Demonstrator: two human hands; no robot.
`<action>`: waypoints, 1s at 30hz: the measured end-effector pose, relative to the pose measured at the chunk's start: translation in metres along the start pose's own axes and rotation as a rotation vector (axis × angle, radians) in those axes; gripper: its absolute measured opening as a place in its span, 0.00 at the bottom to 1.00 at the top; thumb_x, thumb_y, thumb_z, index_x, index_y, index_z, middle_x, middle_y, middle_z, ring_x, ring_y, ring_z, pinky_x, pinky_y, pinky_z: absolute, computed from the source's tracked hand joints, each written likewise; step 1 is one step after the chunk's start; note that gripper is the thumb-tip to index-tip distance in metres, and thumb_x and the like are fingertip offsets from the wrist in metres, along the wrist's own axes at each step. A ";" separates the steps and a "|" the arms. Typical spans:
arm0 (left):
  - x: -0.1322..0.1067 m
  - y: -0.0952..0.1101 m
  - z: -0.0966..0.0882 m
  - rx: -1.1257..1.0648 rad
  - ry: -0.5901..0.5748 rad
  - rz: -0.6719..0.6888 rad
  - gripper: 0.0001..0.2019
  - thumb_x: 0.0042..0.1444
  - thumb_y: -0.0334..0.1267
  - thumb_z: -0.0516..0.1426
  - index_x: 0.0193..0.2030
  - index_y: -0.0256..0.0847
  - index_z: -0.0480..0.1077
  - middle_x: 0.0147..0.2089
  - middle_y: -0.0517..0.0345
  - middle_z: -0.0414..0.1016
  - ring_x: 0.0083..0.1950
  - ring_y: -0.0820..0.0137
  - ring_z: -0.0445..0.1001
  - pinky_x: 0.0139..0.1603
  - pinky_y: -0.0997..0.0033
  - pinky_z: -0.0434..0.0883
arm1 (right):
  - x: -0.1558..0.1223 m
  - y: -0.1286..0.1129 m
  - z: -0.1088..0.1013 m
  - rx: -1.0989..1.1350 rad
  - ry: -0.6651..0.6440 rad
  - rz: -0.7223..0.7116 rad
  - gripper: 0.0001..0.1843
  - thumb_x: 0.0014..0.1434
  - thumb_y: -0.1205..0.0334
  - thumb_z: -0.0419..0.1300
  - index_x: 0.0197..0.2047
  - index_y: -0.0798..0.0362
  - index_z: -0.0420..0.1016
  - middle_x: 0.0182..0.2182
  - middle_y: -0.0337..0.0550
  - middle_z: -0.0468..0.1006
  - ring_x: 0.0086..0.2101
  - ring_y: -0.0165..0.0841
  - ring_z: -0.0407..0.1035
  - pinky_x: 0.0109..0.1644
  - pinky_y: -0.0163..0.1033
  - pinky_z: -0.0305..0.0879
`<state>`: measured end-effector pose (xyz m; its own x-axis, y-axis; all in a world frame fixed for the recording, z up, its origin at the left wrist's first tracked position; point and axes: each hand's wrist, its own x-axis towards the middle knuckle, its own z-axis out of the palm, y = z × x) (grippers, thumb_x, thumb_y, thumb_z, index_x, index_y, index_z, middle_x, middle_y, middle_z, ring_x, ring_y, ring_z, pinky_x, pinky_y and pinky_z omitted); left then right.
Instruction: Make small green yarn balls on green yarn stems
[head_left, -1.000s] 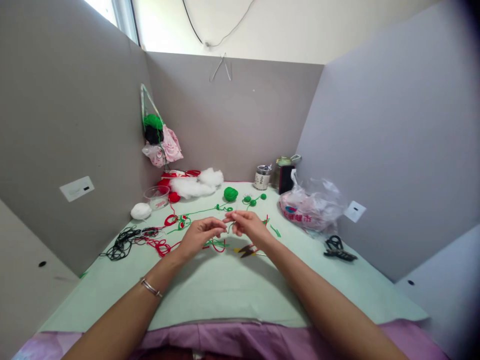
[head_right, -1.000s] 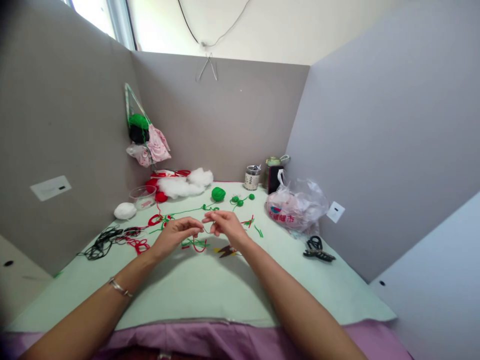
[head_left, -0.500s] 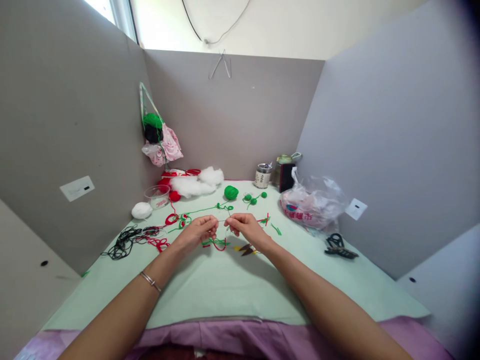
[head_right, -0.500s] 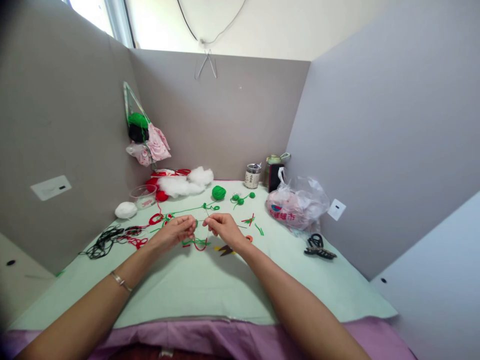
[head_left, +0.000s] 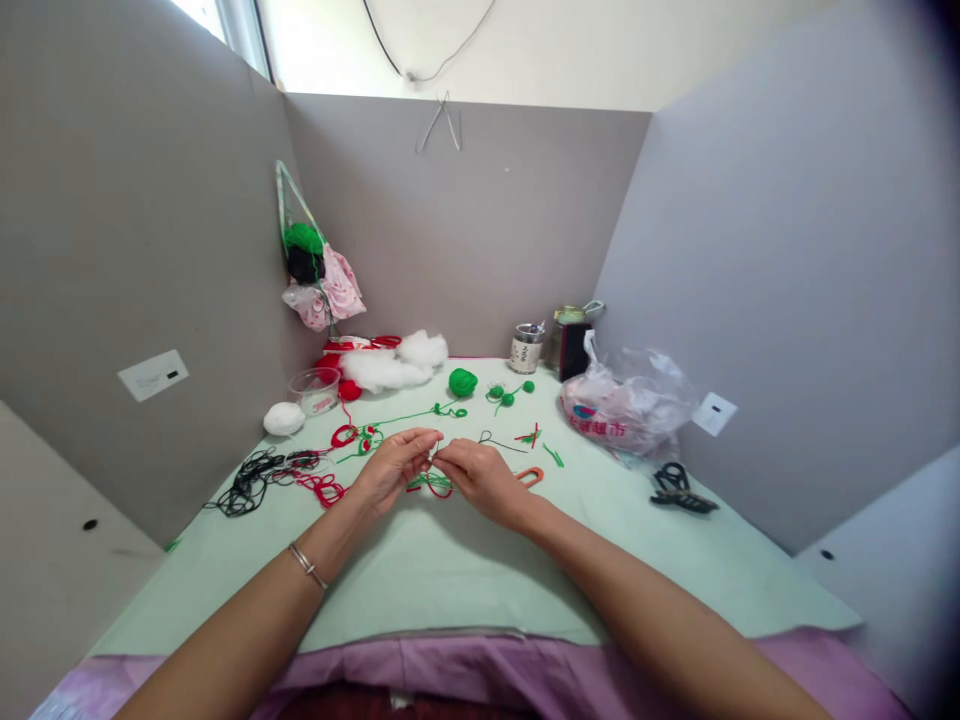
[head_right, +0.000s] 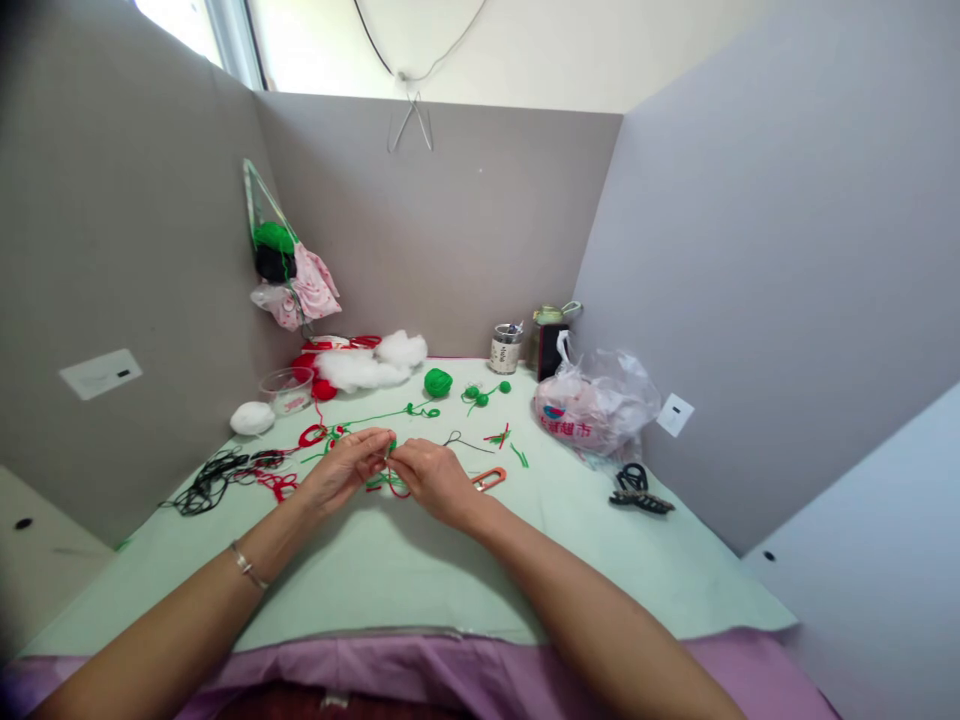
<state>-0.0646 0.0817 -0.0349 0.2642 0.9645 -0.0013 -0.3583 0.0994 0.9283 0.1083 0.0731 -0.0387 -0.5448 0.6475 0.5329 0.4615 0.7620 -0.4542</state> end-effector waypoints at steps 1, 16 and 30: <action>0.001 -0.002 0.000 0.070 0.014 0.024 0.13 0.46 0.44 0.67 0.34 0.36 0.77 0.31 0.58 0.73 0.29 0.77 0.67 0.31 0.78 0.66 | 0.000 0.000 0.000 -0.034 -0.001 -0.023 0.13 0.66 0.62 0.51 0.33 0.54 0.73 0.29 0.42 0.72 0.31 0.30 0.64 0.37 0.34 0.57; -0.001 -0.005 -0.004 0.736 0.119 0.410 0.06 0.48 0.40 0.63 0.27 0.40 0.76 0.30 0.58 0.70 0.33 0.70 0.68 0.37 0.70 0.65 | 0.005 0.002 -0.008 0.166 0.089 0.285 0.14 0.62 0.62 0.53 0.26 0.54 0.69 0.20 0.35 0.68 0.24 0.26 0.58 0.30 0.33 0.51; 0.001 -0.006 -0.003 0.332 -0.071 0.237 0.13 0.44 0.43 0.67 0.27 0.37 0.70 0.33 0.58 0.73 0.36 0.71 0.71 0.43 0.69 0.68 | 0.007 0.005 -0.011 0.814 -0.084 0.454 0.18 0.58 0.49 0.60 0.26 0.54 0.66 0.16 0.33 0.66 0.18 0.24 0.56 0.24 0.31 0.51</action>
<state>-0.0645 0.0829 -0.0420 0.2749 0.9306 0.2418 -0.1111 -0.2190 0.9694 0.1140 0.0815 -0.0295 -0.4964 0.8563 0.1428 0.0274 0.1799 -0.9833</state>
